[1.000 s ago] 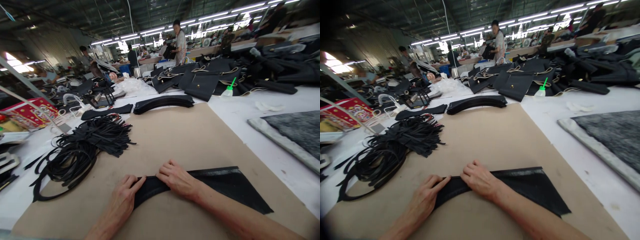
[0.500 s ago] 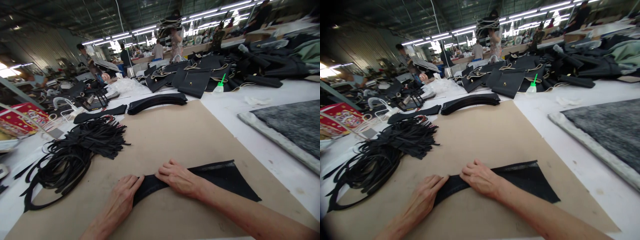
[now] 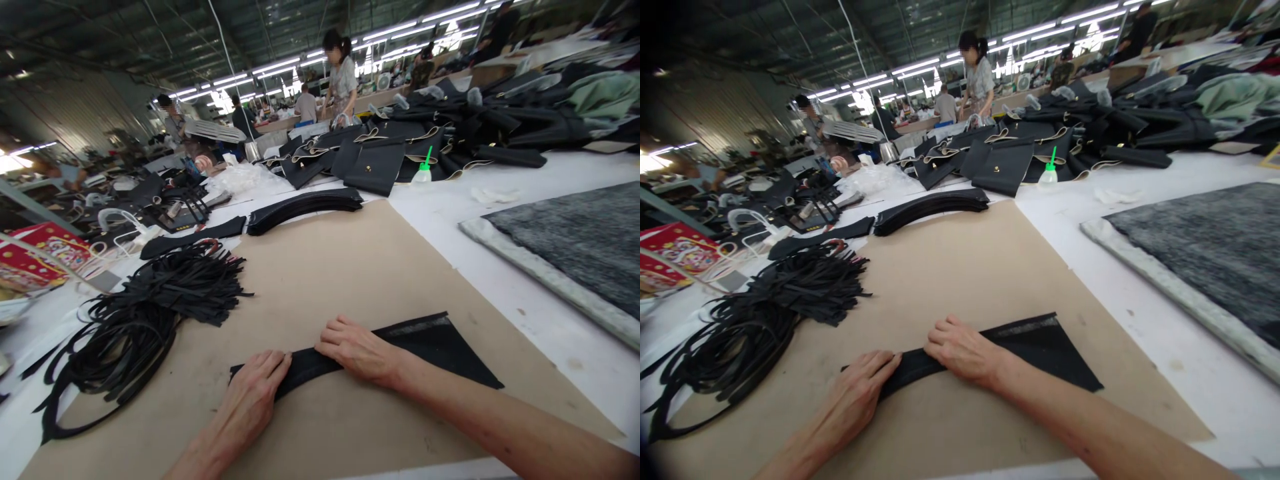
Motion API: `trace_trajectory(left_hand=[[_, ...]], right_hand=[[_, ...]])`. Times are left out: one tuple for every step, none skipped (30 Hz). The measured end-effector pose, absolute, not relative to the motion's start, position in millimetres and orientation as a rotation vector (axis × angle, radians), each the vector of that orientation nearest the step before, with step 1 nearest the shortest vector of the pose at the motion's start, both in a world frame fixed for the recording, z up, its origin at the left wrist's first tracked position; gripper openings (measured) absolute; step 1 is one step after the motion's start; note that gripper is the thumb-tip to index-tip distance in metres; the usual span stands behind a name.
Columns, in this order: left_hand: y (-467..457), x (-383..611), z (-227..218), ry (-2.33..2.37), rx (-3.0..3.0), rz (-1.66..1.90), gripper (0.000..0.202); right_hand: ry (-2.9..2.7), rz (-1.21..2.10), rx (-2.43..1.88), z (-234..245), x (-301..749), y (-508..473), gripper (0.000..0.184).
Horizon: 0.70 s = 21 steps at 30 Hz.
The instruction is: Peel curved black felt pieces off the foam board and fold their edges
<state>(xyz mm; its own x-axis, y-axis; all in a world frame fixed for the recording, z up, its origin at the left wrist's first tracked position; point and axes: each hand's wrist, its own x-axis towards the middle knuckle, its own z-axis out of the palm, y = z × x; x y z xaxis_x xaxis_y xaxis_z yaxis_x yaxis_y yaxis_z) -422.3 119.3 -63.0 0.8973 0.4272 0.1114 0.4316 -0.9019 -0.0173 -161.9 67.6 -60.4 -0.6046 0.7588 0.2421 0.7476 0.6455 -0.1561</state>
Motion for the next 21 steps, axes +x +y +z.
trace_trajectory(left_hand=[[118.6,-422.7,-64.0,-0.682,-3.013,-0.178,0.041],[117.9,-423.0,-64.8,-0.684,-3.006,-0.185,0.042],[117.0,-423.1,-65.3,-0.689,-2.999,-0.182,0.043],[116.1,-422.7,-65.4,-0.7,-2.992,-0.17,0.044],[115.1,-421.9,-65.0,-0.711,-2.986,-0.148,0.047],[114.0,-420.5,-64.1,-0.724,-2.98,-0.115,0.051],[112.9,-418.7,-63.0,-0.737,-2.973,-0.074,0.056],[111.8,-416.6,-61.6,-0.747,-2.963,-0.032,0.061],[110.8,-414.4,-60.2,-0.756,-2.951,0.008,0.065],[110.0,-412.1,-58.7,-0.758,-2.938,0.038,0.067],[109.5,-410.0,-57.2,-0.758,-2.924,0.056,0.066],[109.4,-407.8,-55.6,-0.758,-2.91,0.064,0.065],[109.7,-405.6,-54.0,-0.76,-2.898,0.071,0.063],[110.3,-403.2,-52.2,-0.764,-2.89,0.076,0.061],[111.0,-400.6,-50.6,-0.769,-2.888,0.073,0.058],[111.7,-397.5,-49.2,-0.776,-2.892,0.058,0.056],[111.9,-394.0,-48.4,-0.785,-2.904,0.025,0.053],[111.6,-390.0,-48.5,-0.792,-2.924,-0.031,0.051],[110.6,-385.6,-49.7,-0.794,-2.95,-0.109,0.049],[108.7,-380.9,-52.2,-0.791,-2.977,-0.199,0.048],[106.0,-376.2,-55.9,-0.781,-3.004,-0.29,0.049]], right_hand=[[-2.576,0.059,-1.215,-61.4,-158.3,66.7,0.013],[-2.572,0.063,-1.216,-62.5,-155.0,65.7,0.014],[-2.568,0.068,-1.217,-63.6,-152.1,64.6,0.014],[-2.563,0.074,-1.222,-64.6,-149.8,63.6,0.013],[-2.559,0.081,-1.228,-65.2,-148.0,62.6,0.012],[-2.557,0.091,-1.234,-65.6,-146.8,61.7,0.011],[-2.556,0.104,-1.238,-65.5,-146.0,60.7,0.011],[-2.555,0.115,-1.243,-65.1,-145.4,59.8,0.01],[-2.553,0.128,-1.246,-64.4,-144.9,59.0,0.01],[-2.55,0.14,-1.249,-63.6,-144.5,58.2,0.011],[-2.548,0.148,-1.25,-62.6,-144.1,57.5,0.011],[-2.547,0.151,-1.253,-61.7,-143.5,56.9,0.011],[-2.549,0.153,-1.253,-60.8,-143.0,56.4,0.011],[-2.552,0.154,-1.251,-60.1,-142.4,55.9,0.011],[-2.555,0.155,-1.249,-59.5,-142.0,55.4,0.01],[-2.555,0.154,-1.248,-59.0,-141.5,54.8,0.01],[-2.552,0.156,-1.247,-58.6,-141.2,54.1,0.01],[-2.547,0.155,-1.247,-58.3,-141.0,53.3,0.011],[-2.543,0.15,-1.249,-57.9,-140.9,52.4,0.011],[-2.539,0.14,-1.253,-57.6,-140.8,51.4,0.013],[-2.537,0.127,-1.259,-57.2,-140.7,50.4,0.015]])
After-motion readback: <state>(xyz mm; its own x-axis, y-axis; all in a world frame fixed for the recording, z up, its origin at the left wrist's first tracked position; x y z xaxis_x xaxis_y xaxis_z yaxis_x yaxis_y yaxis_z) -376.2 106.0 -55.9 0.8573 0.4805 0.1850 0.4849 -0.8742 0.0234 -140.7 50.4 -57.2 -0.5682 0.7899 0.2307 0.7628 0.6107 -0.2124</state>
